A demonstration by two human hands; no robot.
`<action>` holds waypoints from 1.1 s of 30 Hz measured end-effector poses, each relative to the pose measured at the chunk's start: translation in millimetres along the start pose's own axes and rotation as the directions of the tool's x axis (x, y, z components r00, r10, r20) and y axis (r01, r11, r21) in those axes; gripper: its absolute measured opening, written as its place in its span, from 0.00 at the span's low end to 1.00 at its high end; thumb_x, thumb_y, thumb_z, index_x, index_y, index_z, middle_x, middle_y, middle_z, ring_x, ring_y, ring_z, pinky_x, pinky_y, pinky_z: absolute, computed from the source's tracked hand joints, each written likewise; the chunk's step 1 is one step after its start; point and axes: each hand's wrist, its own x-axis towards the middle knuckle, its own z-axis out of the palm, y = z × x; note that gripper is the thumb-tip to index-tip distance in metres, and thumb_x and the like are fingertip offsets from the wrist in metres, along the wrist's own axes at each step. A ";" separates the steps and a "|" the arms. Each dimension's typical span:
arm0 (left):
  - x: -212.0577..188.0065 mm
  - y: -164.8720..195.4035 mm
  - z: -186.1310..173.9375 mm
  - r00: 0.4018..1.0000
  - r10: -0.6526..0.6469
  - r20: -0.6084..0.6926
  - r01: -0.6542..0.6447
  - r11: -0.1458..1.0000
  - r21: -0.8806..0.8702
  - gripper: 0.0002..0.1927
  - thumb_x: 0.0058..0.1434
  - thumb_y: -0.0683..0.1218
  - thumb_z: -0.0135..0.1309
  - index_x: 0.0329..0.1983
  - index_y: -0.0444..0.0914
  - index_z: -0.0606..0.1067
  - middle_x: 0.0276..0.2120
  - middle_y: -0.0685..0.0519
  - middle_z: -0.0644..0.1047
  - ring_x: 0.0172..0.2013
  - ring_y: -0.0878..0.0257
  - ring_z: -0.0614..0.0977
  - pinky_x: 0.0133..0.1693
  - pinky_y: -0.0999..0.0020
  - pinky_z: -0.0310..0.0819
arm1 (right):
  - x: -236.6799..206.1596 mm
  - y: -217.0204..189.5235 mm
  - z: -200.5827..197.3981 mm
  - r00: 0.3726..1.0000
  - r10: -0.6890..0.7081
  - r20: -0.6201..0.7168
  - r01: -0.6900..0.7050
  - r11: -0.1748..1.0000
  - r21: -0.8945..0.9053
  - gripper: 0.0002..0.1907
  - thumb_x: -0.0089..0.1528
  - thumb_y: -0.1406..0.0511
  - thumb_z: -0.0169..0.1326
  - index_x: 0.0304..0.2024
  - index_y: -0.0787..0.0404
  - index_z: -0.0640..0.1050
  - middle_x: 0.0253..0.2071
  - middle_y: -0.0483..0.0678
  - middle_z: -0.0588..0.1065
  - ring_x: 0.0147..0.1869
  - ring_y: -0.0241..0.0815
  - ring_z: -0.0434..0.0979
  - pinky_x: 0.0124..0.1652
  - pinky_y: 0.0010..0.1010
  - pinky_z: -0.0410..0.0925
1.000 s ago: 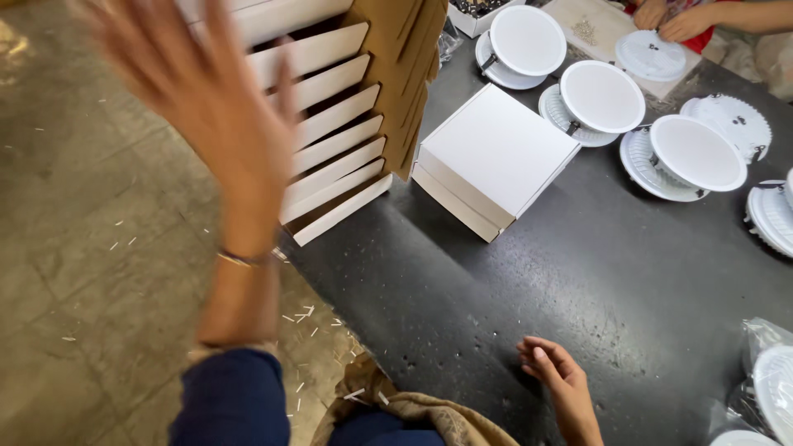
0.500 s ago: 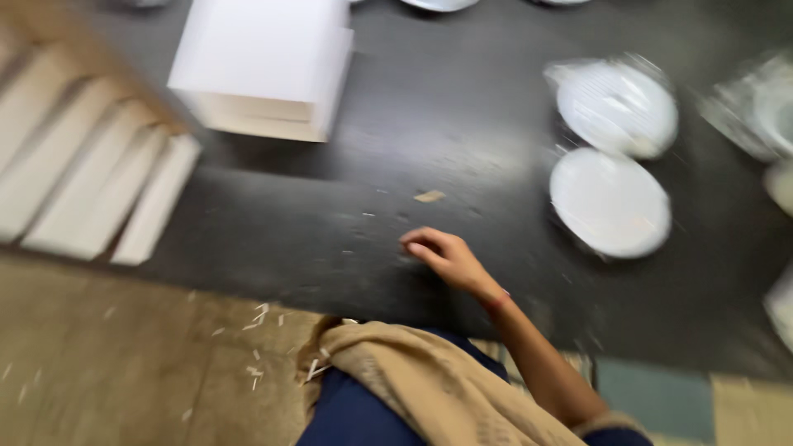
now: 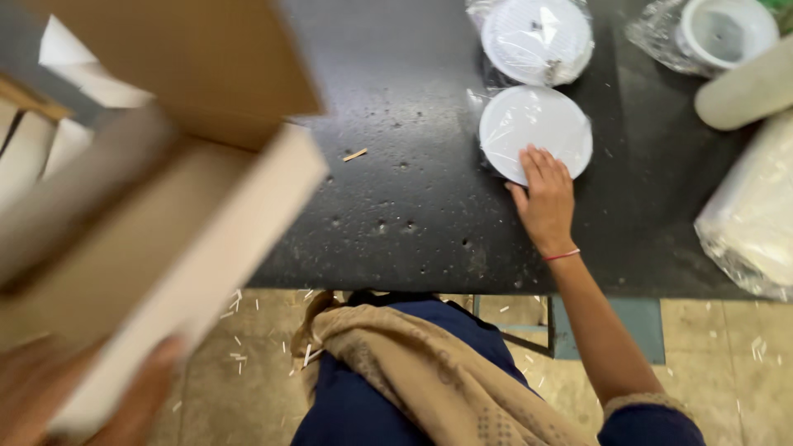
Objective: The person wraps round LED ceiling light fixtures in clear plastic bags, sealing each bag around the fixture. They place the wrapped fixtures into white cardboard boxes, fold the box flaps closed, and stack the finished boxes on the work table.
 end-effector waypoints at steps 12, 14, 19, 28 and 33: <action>-68.0 129.8 201.0 0.989 0.108 0.104 -0.084 0.973 -0.215 0.15 0.63 0.55 0.63 0.39 0.38 0.80 0.34 0.50 0.78 0.40 0.52 0.76 0.51 0.55 0.65 | -3.2 58.7 -38.6 0.958 0.050 -0.283 -0.012 0.991 0.137 0.08 0.68 0.72 0.59 0.49 0.61 0.83 0.46 0.55 0.81 0.49 0.54 0.82 0.47 0.39 0.73; -73.7 133.9 229.7 0.969 0.137 0.204 -0.092 0.972 -0.215 0.22 0.62 0.60 0.61 0.41 0.36 0.79 0.36 0.48 0.79 0.42 0.51 0.77 0.51 0.54 0.65 | 4.8 81.5 -51.3 0.890 0.163 -0.427 -0.069 0.972 0.226 0.06 0.71 0.72 0.58 0.48 0.66 0.83 0.45 0.56 0.81 0.46 0.49 0.84 0.45 0.38 0.74; -85.0 129.9 266.0 0.890 0.248 0.382 -0.047 0.884 -0.465 0.33 0.62 0.62 0.59 0.57 0.32 0.76 0.44 0.44 0.80 0.48 0.49 0.77 0.55 0.52 0.62 | -1.4 111.5 -70.4 0.756 0.652 0.050 -0.270 0.241 0.932 0.09 0.75 0.71 0.52 0.48 0.71 0.82 0.39 0.47 0.78 0.43 0.38 0.74 0.43 0.30 0.65; -44.7 45.9 222.8 0.998 -0.005 0.062 0.031 0.902 -0.430 0.15 0.67 0.47 0.57 0.55 0.39 0.77 0.50 0.47 0.81 0.51 0.52 0.79 0.55 0.53 0.65 | 29.4 -24.6 23.3 0.786 0.359 0.503 -0.438 -0.249 0.863 0.15 0.69 0.67 0.47 0.52 0.72 0.78 0.46 0.51 0.80 0.47 0.38 0.81 0.49 0.28 0.75; -20.5 -4.4 204.5 0.976 -0.199 0.084 0.215 0.856 -0.470 0.12 0.65 0.43 0.59 0.51 0.38 0.77 0.43 0.48 0.81 0.42 0.53 0.83 0.47 0.57 0.74 | 80.0 -99.7 71.8 0.884 0.223 0.411 -0.423 0.002 0.906 0.14 0.70 0.65 0.52 0.54 0.68 0.80 0.43 0.45 0.80 0.43 0.33 0.78 0.42 0.23 0.71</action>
